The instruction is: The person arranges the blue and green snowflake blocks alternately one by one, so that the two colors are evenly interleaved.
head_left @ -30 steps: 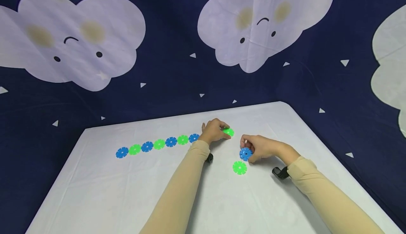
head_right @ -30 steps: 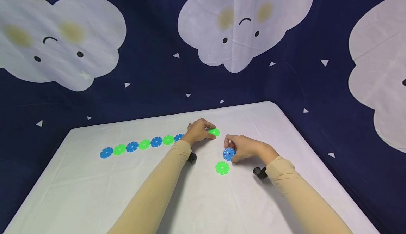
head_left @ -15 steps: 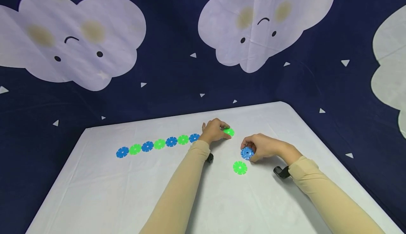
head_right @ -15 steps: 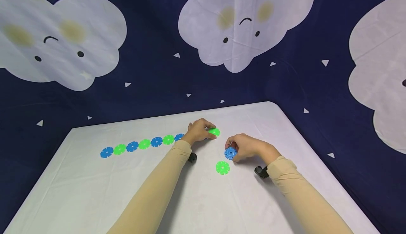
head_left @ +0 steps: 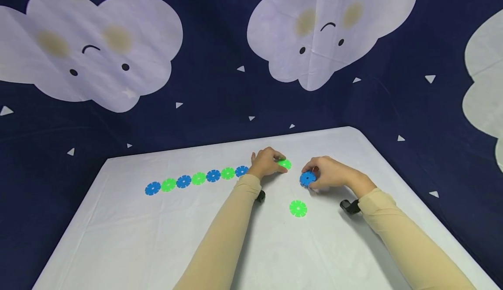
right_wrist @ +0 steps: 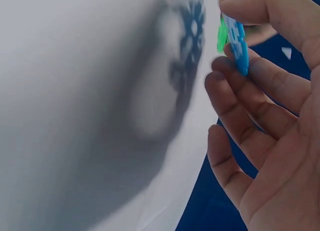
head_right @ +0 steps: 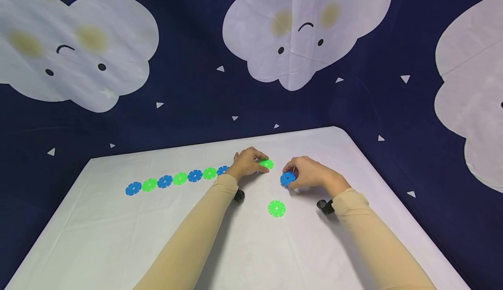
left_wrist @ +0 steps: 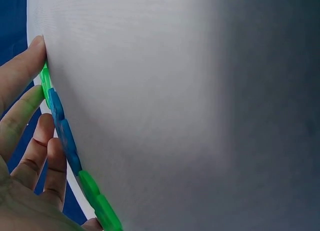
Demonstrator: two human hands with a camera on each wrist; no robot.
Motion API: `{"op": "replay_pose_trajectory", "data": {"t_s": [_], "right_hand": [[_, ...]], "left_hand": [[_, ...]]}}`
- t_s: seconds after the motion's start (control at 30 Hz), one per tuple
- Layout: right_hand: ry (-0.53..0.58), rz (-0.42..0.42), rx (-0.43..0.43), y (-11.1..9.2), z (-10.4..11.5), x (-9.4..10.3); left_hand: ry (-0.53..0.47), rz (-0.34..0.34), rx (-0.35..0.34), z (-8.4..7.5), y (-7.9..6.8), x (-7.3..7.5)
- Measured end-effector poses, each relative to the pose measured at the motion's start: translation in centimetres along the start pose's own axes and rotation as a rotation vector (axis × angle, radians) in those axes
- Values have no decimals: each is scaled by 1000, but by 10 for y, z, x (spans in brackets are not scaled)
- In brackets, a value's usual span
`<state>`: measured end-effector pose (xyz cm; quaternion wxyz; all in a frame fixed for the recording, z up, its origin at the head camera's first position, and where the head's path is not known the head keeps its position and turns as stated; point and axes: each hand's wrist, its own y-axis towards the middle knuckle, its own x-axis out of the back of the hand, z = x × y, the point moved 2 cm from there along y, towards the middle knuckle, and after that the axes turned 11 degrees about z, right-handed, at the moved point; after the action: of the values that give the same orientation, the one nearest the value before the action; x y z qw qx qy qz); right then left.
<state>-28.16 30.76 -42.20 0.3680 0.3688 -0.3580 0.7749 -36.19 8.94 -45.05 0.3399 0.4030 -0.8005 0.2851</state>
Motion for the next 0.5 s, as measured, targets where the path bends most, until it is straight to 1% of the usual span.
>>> {"op": "replay_pose_trajectory", "data": {"t_s": [0.13,0.27,0.5], "right_hand": [[20,-63,-7,6,-11,9],[33,-105,-30,14,-21,16],[72,-131,-64,29,-30,22]], "left_hand": [[14,0,5,0,1,-1],[26,2,11,0,1,-1],[34,1,17,0,1,-1]]}}
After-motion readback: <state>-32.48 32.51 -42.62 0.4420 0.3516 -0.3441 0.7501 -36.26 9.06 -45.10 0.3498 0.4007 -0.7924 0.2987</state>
